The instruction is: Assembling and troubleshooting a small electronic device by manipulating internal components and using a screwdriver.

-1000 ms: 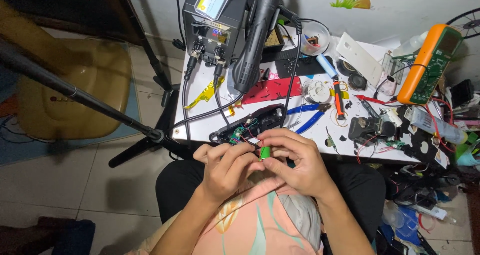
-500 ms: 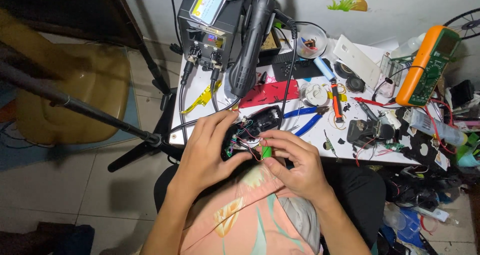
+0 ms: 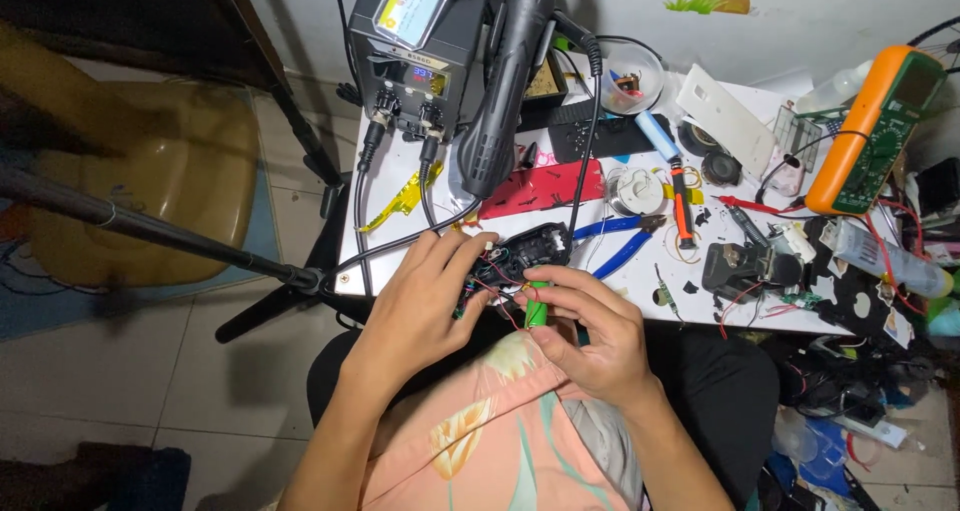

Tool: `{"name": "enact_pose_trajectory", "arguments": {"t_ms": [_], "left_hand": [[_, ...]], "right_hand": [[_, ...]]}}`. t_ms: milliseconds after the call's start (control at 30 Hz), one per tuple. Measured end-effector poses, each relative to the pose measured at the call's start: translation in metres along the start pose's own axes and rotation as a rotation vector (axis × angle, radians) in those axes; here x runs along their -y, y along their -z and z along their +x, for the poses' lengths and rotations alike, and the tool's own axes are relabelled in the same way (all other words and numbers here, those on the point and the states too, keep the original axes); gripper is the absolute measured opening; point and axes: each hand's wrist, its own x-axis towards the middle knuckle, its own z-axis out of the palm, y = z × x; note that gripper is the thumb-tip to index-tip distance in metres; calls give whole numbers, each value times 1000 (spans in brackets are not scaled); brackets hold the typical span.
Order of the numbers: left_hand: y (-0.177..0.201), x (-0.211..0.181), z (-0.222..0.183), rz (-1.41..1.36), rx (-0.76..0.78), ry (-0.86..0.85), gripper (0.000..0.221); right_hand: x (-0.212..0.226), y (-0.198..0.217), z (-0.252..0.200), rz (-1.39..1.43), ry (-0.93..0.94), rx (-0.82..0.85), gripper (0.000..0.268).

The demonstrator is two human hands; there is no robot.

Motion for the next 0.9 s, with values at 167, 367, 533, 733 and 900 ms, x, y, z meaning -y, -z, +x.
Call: {"name": "enact_pose_trajectory", "arguments": {"t_ms": [167,367,533,733,900], "left_hand": [[-1,3,-2,-29,-7,7,58],[-5,3,-2,-60,-65,37,59],[-7,6,-5,-37,-73,14,52],[-5,5,-4,-56,-75,7,51],[-9,4,-3,-92,-157,13,56]], "right_hand": [[-3,-1,0,-16,16,-3,34],[-7,-1,-2,-47,27,-20,35],[-4,-4,-1,-63,56,-42,33],[-2,-4,2,-118,81,-40,33],[4,-5,8,-232,194,-70,32]]}}
